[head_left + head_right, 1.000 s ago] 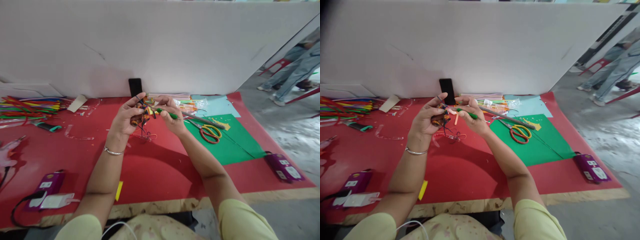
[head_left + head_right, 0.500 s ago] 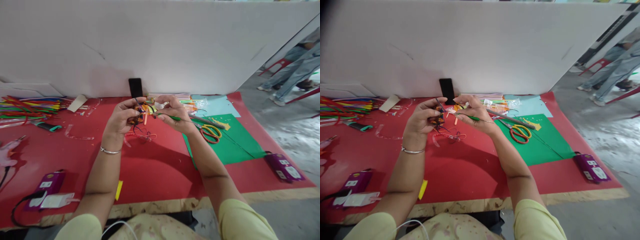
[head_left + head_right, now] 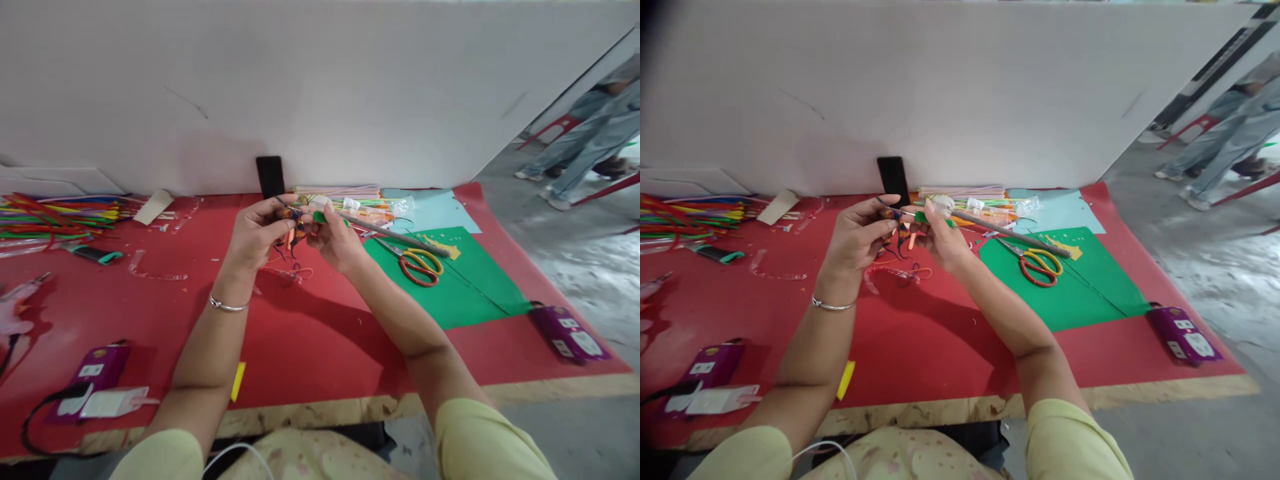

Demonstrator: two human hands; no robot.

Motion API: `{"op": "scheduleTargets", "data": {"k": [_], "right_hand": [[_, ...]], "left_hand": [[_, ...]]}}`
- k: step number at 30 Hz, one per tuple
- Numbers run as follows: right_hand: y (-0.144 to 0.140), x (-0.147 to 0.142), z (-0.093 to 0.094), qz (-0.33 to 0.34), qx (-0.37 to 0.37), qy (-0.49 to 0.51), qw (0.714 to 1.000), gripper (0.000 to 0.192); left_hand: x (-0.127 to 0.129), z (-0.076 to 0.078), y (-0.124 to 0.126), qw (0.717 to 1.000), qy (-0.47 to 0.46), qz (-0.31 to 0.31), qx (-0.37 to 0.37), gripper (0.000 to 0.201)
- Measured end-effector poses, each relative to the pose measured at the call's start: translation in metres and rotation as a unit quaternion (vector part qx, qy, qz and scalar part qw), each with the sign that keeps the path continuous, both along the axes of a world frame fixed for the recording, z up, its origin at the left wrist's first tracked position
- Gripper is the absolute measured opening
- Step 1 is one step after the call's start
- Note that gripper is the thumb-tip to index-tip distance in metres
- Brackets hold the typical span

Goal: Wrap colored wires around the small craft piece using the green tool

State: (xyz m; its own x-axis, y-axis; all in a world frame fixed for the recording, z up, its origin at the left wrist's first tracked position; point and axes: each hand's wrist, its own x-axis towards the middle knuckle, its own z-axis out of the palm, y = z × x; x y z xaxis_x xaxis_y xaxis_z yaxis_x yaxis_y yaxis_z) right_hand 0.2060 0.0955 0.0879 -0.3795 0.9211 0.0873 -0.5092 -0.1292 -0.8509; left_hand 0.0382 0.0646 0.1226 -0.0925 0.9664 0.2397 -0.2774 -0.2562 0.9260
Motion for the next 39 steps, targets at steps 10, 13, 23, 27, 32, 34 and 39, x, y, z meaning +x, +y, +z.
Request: {"op": "scheduleTargets", "data": {"k": [10, 13, 23, 27, 32, 34, 39], "right_hand": [[-0.001, 0.003, 0.007, -0.038, -0.026, -0.008, 0.999, 0.056], [-0.002, 0.002, 0.007, -0.038, -0.02, -0.01, 0.999, 0.055], [0.004, 0.013, 0.012, -0.054, 0.017, -0.026, 0.998, 0.04], [0.003, 0.015, 0.012, -0.066, 0.043, -0.037, 0.996, 0.039], [0.001, 0.012, 0.011, -0.071, 0.045, -0.058, 0.995, 0.045], [0.0, 0.01, 0.01, -0.074, 0.045, -0.06, 0.994, 0.048], [-0.001, 0.008, 0.009, -0.067, 0.053, -0.063, 0.994, 0.051]], "left_hand": [[0.004, -0.001, 0.0, 0.999, -0.018, 0.023, -0.013, 0.033], [0.005, -0.003, 0.001, 0.999, -0.018, 0.033, -0.016, 0.027], [0.004, -0.006, 0.007, 0.995, -0.009, 0.091, 0.031, 0.012], [0.004, -0.008, 0.007, 0.994, 0.004, 0.104, 0.037, 0.016], [0.005, -0.007, 0.006, 0.995, 0.002, 0.099, 0.031, 0.02], [0.006, -0.007, 0.006, 0.995, 0.0, 0.095, 0.03, 0.019], [0.007, -0.006, 0.006, 0.997, -0.019, 0.072, 0.02, 0.018]]}}
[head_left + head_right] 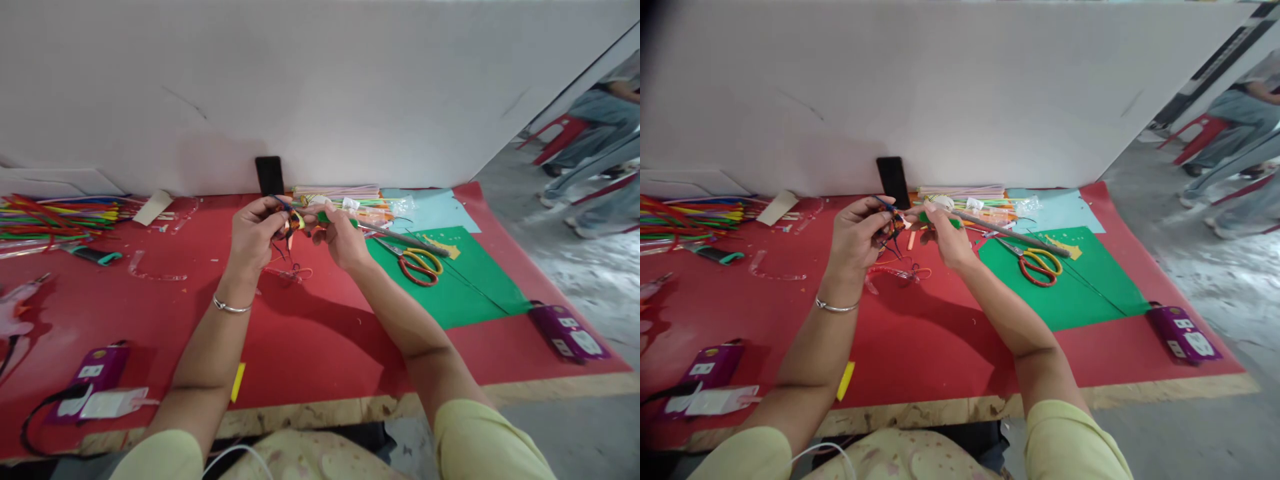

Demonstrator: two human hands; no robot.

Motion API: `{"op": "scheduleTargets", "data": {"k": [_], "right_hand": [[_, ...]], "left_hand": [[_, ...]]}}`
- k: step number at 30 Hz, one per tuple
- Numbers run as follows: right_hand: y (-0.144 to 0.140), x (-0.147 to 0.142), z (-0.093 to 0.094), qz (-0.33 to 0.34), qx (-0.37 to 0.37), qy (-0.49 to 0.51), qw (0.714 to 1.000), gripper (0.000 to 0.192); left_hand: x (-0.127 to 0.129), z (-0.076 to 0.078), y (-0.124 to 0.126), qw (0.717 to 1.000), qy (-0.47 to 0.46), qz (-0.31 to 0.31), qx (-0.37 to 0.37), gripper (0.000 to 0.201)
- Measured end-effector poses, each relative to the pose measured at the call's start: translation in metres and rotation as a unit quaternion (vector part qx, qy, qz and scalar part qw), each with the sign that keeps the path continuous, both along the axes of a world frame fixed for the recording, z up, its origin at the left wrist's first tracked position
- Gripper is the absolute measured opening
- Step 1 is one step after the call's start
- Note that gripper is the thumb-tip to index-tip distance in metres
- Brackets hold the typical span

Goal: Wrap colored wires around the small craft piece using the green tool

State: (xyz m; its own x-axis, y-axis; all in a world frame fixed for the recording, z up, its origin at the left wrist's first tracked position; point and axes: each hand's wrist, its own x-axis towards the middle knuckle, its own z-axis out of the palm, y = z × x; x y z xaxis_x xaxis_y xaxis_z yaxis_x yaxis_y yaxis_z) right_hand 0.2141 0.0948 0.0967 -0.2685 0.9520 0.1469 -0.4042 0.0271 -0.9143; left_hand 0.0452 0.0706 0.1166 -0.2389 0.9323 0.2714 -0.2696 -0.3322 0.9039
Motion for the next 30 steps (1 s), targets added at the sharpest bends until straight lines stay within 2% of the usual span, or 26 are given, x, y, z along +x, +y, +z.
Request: {"op": "scheduleTargets", "data": {"k": [4, 10, 15, 20, 26, 30], "right_hand": [[-0.0012, -0.0006, 0.0007, 0.002, -0.006, 0.018, 1.0, 0.052], [-0.0031, 0.0004, 0.0008, -0.034, -0.012, 0.008, 0.999, 0.057], [-0.0056, -0.0027, -0.0017, -0.002, -0.004, 0.028, 1.0, 0.057], [-0.0049, -0.0065, -0.0034, -0.003, 0.008, 0.036, 0.999, 0.058], [-0.0059, -0.0051, 0.0025, 0.013, 0.018, 0.043, 0.999, 0.057], [-0.0062, -0.0052, 0.0038, 0.018, 0.013, 0.032, 0.999, 0.059]], "left_hand": [[-0.001, 0.0022, -0.0009, 0.999, -0.013, -0.027, -0.02, 0.019], [-0.001, 0.0021, 0.0, 0.999, -0.014, 0.003, -0.031, 0.016], [0.0005, -0.0001, 0.0005, 1.0, -0.001, 0.003, -0.03, 0.015], [0.0008, 0.0028, 0.0005, 0.999, 0.005, 0.015, -0.036, 0.017], [-0.002, 0.0054, 0.0009, 0.995, -0.035, -0.025, -0.086, 0.02], [-0.0038, 0.0039, 0.001, 0.994, -0.048, -0.044, -0.091, 0.024]]}}
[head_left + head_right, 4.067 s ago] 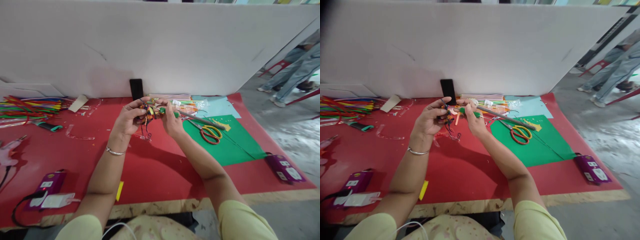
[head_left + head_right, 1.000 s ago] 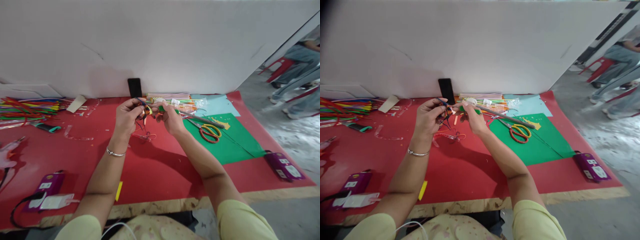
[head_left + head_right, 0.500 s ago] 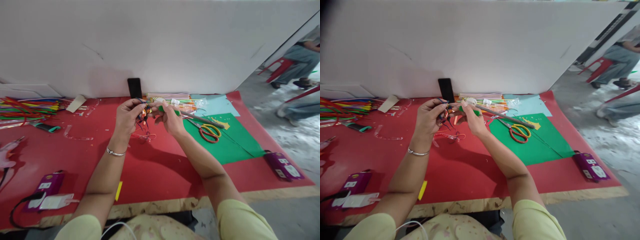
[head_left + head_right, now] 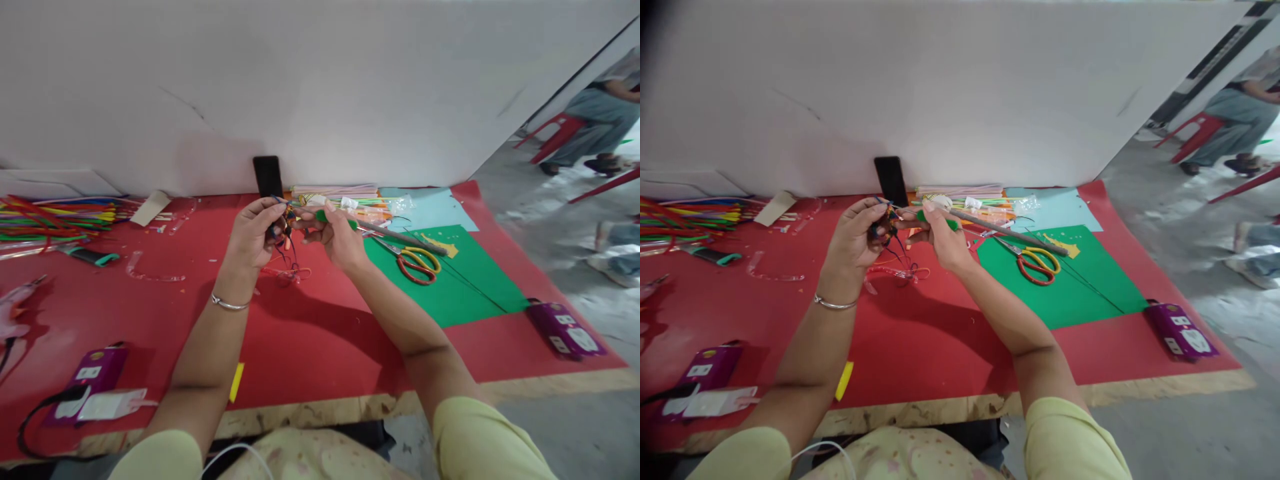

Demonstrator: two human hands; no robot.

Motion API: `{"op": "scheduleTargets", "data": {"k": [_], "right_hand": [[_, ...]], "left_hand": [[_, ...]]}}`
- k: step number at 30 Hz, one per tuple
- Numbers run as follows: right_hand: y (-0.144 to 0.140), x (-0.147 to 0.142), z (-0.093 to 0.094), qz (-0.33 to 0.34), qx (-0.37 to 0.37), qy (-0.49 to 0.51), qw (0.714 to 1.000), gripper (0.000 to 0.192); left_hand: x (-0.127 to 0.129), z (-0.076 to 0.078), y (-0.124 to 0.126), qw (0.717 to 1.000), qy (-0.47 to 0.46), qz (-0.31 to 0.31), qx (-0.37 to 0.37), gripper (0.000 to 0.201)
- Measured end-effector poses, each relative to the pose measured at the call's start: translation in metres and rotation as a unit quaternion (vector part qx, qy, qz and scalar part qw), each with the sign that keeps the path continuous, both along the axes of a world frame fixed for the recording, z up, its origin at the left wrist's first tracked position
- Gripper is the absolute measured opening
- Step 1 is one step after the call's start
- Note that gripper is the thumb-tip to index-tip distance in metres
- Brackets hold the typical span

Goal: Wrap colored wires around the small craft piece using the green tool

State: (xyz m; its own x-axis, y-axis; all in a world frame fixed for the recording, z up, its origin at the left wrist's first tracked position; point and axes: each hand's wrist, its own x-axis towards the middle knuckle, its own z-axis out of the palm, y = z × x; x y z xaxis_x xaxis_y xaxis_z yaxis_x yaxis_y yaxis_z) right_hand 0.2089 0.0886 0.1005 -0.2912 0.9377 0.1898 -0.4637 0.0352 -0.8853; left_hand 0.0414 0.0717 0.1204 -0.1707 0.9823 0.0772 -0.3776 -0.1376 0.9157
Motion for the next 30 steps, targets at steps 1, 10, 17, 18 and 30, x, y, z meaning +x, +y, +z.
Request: {"op": "scheduleTargets", "data": {"k": [1, 10, 17, 18, 30], "right_hand": [[0.0001, -0.0001, -0.0001, 0.001, -0.002, -0.001, 1.0, 0.059], [0.0003, 0.0001, -0.0023, 0.004, 0.0, -0.002, 1.0, 0.06], [-0.0016, 0.0003, -0.0007, 0.005, 0.007, -0.002, 1.0, 0.06], [-0.0019, 0.0005, -0.0001, 0.005, 0.009, -0.002, 1.0, 0.06], [0.0001, 0.0019, -0.0012, 0.008, -0.006, -0.015, 1.0, 0.066]], "left_hand": [[-0.0003, -0.0004, 0.0, 1.0, -0.001, -0.005, 0.0, 0.025], [-0.0021, -0.0025, 0.0009, 1.0, -0.001, -0.023, 0.002, 0.028], [-0.0047, -0.0058, 0.0025, 0.998, -0.015, -0.053, 0.01, 0.03], [-0.0048, -0.006, 0.0026, 0.998, -0.018, -0.055, 0.008, 0.031], [-0.0067, -0.0073, 0.0036, 0.997, -0.035, -0.073, -0.008, 0.036]]}}
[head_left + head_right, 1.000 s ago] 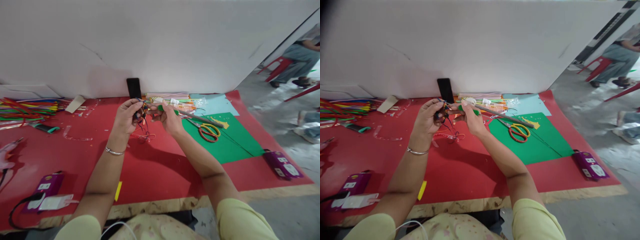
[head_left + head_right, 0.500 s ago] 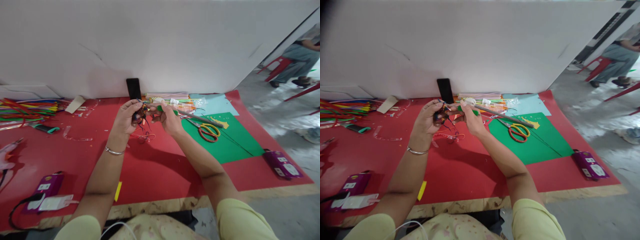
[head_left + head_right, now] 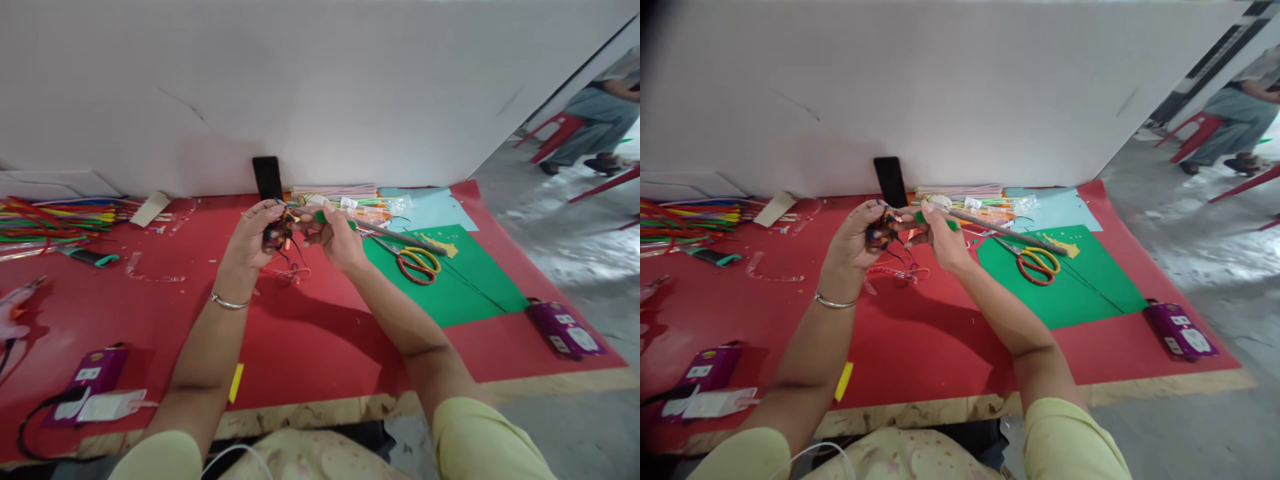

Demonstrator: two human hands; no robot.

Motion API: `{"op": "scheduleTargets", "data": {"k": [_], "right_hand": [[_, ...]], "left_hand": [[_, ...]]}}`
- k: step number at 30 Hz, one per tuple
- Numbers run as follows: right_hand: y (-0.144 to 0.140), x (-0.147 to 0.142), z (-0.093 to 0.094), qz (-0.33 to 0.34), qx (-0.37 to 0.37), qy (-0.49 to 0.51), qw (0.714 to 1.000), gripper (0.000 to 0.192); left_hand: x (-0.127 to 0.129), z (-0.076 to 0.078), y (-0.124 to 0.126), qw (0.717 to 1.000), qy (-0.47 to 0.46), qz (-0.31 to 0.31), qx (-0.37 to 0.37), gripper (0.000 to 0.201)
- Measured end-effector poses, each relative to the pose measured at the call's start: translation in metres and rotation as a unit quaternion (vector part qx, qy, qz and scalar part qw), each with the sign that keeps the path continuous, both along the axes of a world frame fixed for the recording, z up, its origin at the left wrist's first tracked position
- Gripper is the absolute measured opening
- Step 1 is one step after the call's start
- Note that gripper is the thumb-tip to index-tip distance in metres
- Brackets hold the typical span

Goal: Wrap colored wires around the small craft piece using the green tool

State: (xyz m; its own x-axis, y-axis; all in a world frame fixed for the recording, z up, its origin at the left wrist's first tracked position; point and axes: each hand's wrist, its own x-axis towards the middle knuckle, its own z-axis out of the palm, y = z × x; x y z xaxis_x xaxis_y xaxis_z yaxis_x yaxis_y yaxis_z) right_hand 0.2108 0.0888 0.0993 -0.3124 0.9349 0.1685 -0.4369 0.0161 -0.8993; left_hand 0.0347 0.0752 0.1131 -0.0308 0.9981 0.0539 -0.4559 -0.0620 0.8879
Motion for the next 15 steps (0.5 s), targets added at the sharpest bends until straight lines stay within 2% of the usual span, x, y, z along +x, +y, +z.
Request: {"op": "scheduleTargets", "data": {"k": [15], "right_hand": [[-0.003, -0.0007, 0.0047, 0.008, 0.005, 0.008, 1.0, 0.062]], "left_hand": [[-0.0014, -0.0011, 0.0018, 1.0, 0.005, -0.01, -0.004, 0.039]]}}
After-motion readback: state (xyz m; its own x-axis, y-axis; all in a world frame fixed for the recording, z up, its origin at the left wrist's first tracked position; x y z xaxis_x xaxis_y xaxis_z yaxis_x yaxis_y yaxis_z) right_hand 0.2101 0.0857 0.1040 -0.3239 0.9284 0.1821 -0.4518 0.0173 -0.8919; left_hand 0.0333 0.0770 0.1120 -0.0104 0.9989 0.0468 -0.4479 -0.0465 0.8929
